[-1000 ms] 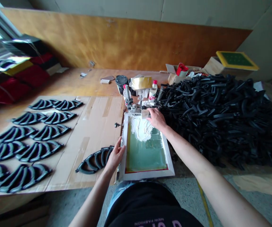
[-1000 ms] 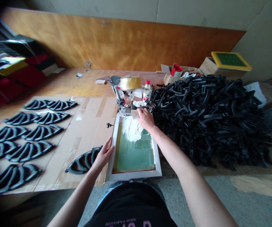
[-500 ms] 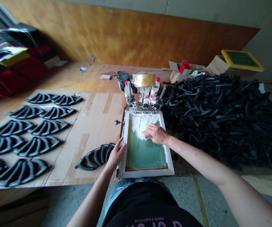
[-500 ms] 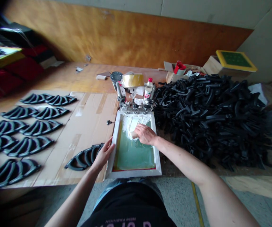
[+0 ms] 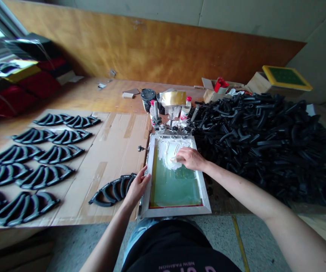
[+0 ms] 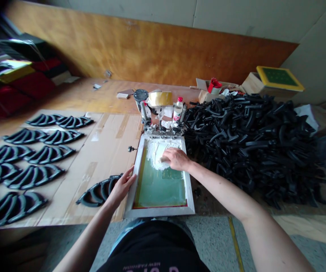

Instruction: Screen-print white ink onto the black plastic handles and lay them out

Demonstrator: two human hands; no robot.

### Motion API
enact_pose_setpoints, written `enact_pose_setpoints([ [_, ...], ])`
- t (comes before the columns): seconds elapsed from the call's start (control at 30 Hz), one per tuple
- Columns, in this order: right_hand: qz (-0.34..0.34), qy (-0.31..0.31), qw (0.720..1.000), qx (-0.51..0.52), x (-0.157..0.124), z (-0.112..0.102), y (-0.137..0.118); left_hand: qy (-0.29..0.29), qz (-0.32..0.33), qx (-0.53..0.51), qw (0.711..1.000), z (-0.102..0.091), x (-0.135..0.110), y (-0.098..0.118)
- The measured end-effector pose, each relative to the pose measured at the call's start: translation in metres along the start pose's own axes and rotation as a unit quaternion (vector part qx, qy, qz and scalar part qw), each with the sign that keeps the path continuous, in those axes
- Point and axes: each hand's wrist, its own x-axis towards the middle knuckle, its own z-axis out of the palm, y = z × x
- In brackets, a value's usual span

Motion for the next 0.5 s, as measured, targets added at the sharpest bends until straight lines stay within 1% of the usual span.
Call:
enact_pose_setpoints([
  [0.1,0.093,0.034,0.995,-0.017,0.034,-0.016,0.014,-0.009,-0.012,-0.009,1.000,-0.003,-0.012,0.024],
  [0.17,0.142,0.045,0.988,-0.044,0.055,-0.027,0.026,-0.007,-0.004,-0.006,1.000,-0.007,-0.020,0.045],
  [0.23,0.183,0.072,0.979,-0.063,0.062,-0.041,0.040,0.006,0.023,-0.008,1.000,-0.012,-0.027,0.066],
  [0.3,0.225,0.131,0.964,-0.061,0.053,-0.056,0.057,0.019,0.054,-0.015,0.998,-0.016,-0.028,0.085],
  [0.37,0.289,0.195,0.936,-0.044,0.031,-0.064,0.073,0.022,0.096,-0.055,0.994,-0.017,-0.021,0.102],
  [0.4,0.325,0.211,0.922,-0.031,0.018,-0.064,0.079,0.025,0.121,-0.084,0.989,-0.017,-0.015,0.110],
  [0.43,0.354,0.212,0.911,-0.017,0.005,-0.059,0.082,0.029,0.149,-0.115,0.982,-0.015,-0.008,0.118],
  [0.47,0.372,0.201,0.906,-0.003,-0.007,-0.051,0.083,0.034,0.175,-0.142,0.974,-0.012,-0.001,0.126],
  [0.5,0.377,0.182,0.908,0.013,-0.017,-0.039,0.081,0.042,0.193,-0.165,0.966,-0.009,0.006,0.134],
])
